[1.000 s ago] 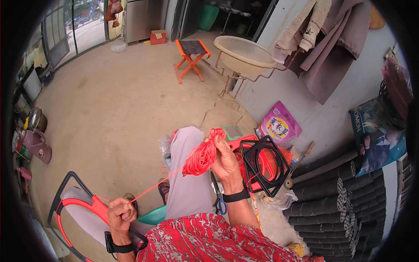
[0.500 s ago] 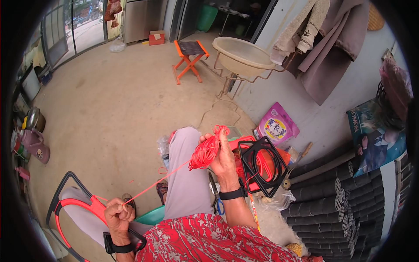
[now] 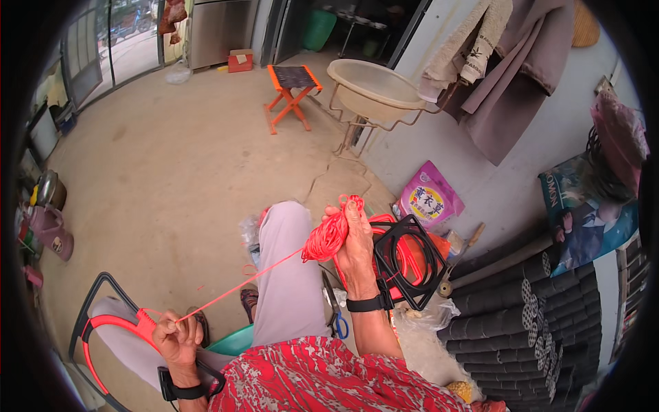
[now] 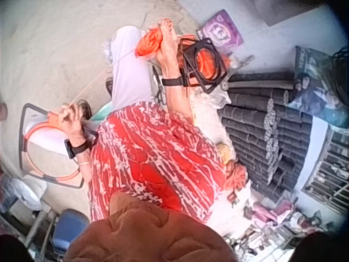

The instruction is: Wrapping a red cord or string tightly around a black and red frame.

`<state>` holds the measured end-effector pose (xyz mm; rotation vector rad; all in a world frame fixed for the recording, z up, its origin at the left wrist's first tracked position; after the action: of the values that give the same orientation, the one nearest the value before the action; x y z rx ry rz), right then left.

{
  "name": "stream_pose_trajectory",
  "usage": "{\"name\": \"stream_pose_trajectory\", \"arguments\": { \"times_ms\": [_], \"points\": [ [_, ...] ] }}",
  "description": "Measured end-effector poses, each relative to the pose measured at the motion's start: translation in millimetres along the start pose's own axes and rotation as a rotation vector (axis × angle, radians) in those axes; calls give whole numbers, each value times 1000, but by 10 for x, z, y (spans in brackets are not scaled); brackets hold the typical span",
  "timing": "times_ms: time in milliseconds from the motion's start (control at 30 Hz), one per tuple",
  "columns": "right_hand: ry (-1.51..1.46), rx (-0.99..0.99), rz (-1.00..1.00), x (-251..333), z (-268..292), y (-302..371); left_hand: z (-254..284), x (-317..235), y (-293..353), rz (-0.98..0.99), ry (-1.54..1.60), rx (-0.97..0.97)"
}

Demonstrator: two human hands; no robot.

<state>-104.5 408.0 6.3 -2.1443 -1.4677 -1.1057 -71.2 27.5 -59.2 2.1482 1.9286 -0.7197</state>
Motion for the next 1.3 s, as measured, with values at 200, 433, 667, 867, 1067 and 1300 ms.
{"name": "stream_pose_trajectory", "arguments": {
  "times_ms": [200,433,667,867,1067,1300],
  "points": [
    [215,136,-67,-200,-533,319,-479,206,-115,-86,-688,-201],
    [257,336,-320,-859,-1085,643,-416,139,-63,-388,-1162,61],
    [324,433,-502,-1446,-1292,839,-577,167,-120,-516,-1420,22],
    [250,435,-657,-1556,-1330,913,-441,174,-84,-487,-1267,-215],
    [20,372,-918,-1698,-1163,854,-496,159,-86,-702,-1461,-83],
    [-246,445,-1064,-1721,-1179,879,-470,167,-93,-737,-1467,-52]
  ]
}}
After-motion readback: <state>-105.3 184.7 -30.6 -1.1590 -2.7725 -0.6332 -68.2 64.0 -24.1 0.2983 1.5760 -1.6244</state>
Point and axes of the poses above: each hand's wrist, its own y-axis away from the middle knuckle, its own z-axis out of the back of the hand, x = y × z, the point moved 2 cm from there along -y, towards the middle knuckle, and after that the axes turned 10 degrees about -z, right-handed, at the moved point
